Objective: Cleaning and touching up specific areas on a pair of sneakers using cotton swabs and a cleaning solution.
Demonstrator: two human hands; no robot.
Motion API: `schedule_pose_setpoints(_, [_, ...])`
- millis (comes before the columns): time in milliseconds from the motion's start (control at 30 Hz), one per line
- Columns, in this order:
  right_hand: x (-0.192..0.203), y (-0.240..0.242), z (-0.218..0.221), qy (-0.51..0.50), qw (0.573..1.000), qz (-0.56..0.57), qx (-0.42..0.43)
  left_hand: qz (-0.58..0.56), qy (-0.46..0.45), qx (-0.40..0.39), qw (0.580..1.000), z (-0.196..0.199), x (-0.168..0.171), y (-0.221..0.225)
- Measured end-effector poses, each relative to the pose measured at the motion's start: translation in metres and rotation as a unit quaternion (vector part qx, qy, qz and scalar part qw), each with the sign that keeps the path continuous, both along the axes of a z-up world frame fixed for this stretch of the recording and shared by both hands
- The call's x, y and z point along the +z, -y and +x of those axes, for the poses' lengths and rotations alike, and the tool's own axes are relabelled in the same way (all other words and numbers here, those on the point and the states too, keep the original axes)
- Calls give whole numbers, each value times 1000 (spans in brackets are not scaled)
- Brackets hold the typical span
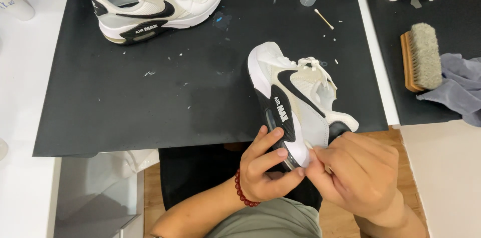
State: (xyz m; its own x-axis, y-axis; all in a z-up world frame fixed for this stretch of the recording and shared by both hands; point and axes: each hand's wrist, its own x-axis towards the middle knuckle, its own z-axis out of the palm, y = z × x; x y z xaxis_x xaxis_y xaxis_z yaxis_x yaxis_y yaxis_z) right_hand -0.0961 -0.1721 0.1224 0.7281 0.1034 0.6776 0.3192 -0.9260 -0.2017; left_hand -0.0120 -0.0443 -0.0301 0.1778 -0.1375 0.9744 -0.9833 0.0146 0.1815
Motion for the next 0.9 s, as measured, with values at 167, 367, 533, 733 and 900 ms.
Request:
schedule_pose_setpoints(167, [-7,6,-6,15,1000,4,22,19,-15,-38,999,1,-6,-7])
schedule_pose_setpoints(367, [-7,12,-8,29,997,41,59,28,-17,-69,997,6,-15,-8])
schedule_pose_setpoints(533, [0,15,-1,47,996,7,78,14,-31,-71,997,8,-11,-5])
schedule_pose_setpoints(733, [4,23,5,34,991,-68,113,-7,-16,-69,997,7,-13,-1])
schedule_pose_setpoints(900, [9,25,3,12,986,-76,146,3,-29,-61,998,2,-19,-1])
